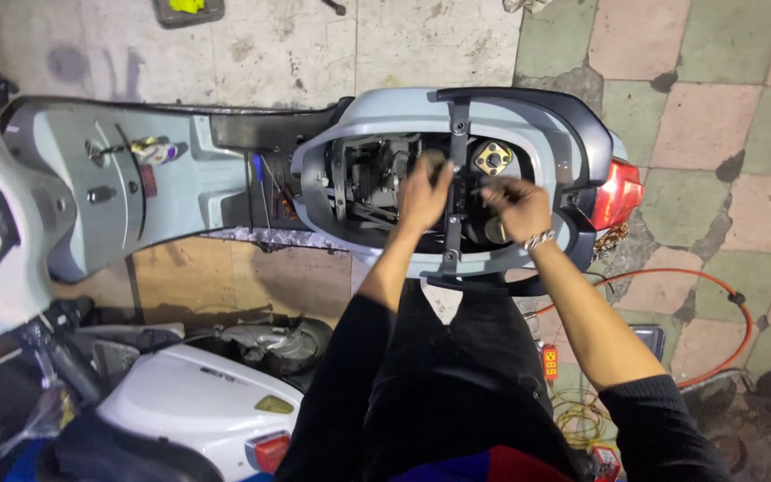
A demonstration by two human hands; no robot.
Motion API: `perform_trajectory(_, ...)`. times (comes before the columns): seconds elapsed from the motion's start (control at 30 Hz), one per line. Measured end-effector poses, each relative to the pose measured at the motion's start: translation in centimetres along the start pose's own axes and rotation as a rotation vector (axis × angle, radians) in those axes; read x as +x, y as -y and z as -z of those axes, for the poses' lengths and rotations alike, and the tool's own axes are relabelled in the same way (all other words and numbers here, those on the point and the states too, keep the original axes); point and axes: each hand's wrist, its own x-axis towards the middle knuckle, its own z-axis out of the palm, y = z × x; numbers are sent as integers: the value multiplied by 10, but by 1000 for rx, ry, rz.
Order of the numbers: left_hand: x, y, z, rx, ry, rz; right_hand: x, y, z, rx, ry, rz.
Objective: The person aligns and secures the rear body panel of a scooter, then installs and tightens a black grab bar using a T-handle wrench. The panel is positioned over the engine area and fastened to the frame.
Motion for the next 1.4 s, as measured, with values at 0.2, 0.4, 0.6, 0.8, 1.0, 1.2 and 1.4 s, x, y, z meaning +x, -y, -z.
perform_trajectory(0.2,152,4,18,324,45,-397,80,-22,-32,-77,-274,-68)
perform_trajectory(0.4,179,23,16,118,221,-437,107,-19,-50,-170,-249,-65)
perform_trajectory(0.6,169,13,27,96,273,-357,108,-15,-69,-267,-232,-16)
perform_trajectory(0.8,169,12,21,86,239,-377,120,-32,-68,-431,-200,157)
perform_trajectory(1.0,174,14,19,95,252,-364,127,-17,-70,-547,-120,401)
perform_trajectory(1.2,186,34,0,31,253,-363,127,-24,-73,-685,-156,545)
perform_trajectory(1.4,179,21,12,50,224,-352,129,-33,-72,-760,-150,577)
